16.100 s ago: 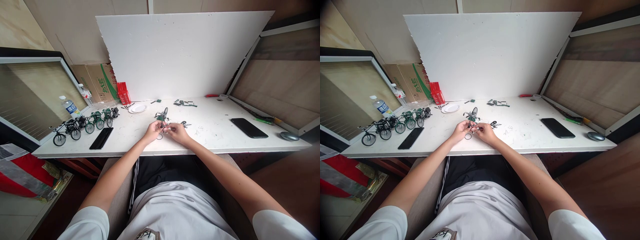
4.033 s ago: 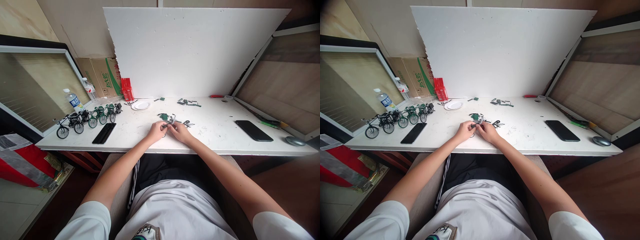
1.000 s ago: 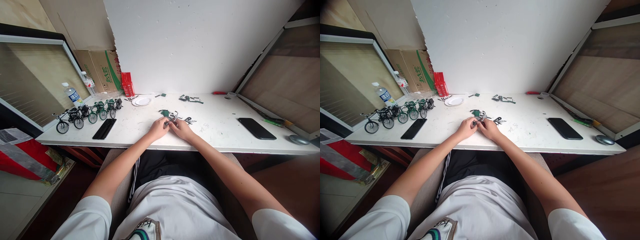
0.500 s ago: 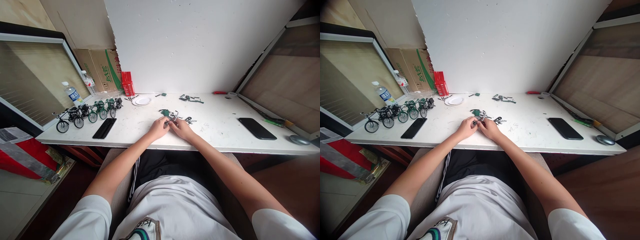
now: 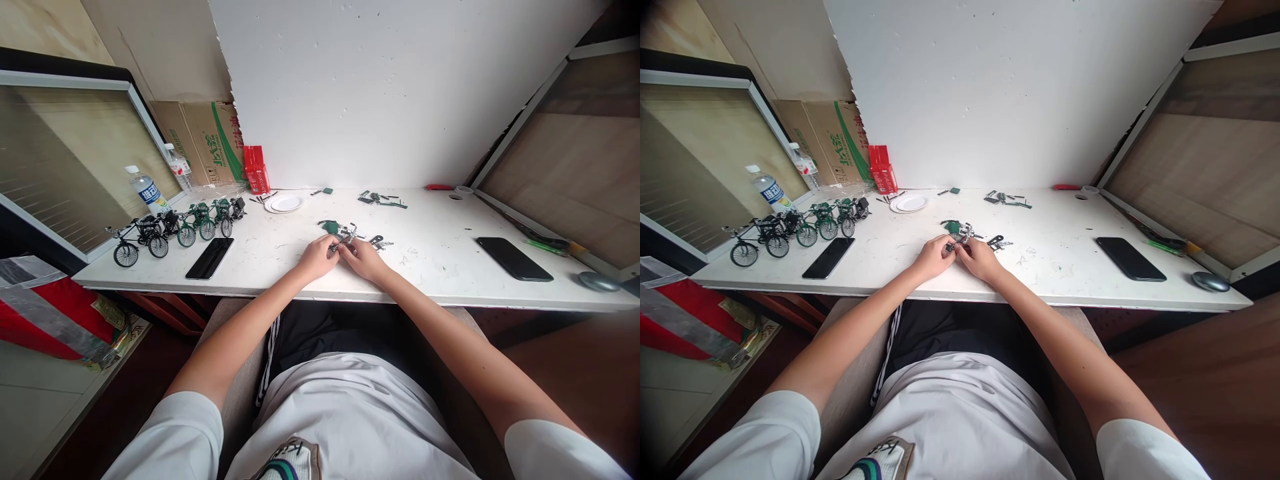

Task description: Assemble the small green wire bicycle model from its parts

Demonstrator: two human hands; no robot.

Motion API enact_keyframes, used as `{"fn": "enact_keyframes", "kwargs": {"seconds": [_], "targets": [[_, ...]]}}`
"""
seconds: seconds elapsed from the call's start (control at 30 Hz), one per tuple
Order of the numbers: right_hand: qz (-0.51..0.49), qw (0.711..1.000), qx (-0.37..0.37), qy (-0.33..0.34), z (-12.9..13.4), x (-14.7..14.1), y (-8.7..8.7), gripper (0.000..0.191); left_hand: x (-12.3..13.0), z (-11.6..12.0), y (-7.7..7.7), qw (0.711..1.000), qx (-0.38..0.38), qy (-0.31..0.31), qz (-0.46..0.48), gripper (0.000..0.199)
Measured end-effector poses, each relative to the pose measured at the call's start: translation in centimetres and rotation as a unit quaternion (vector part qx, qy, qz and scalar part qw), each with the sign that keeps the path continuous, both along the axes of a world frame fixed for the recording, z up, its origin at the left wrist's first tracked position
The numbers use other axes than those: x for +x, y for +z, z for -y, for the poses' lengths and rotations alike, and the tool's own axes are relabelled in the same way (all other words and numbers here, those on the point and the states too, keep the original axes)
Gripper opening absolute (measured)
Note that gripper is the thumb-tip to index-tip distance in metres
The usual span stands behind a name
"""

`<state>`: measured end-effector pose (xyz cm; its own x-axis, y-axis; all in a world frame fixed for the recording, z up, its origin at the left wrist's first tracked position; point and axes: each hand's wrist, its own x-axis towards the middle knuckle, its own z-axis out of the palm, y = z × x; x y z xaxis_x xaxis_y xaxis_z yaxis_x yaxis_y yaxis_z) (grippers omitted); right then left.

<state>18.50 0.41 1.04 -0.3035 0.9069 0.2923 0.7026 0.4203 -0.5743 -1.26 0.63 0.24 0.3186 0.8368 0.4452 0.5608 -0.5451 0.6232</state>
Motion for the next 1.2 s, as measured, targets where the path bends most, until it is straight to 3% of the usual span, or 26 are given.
{"fn": "enact_keyframes", "kwargs": {"seconds": [1.2], "targets": [[-0.019, 1.000, -0.001, 0.011, 0.13, -0.01, 0.07, 0.046, 0.05, 0.02, 0.05, 1.000, 0.009, -0.003, -0.003, 0.009]]}}
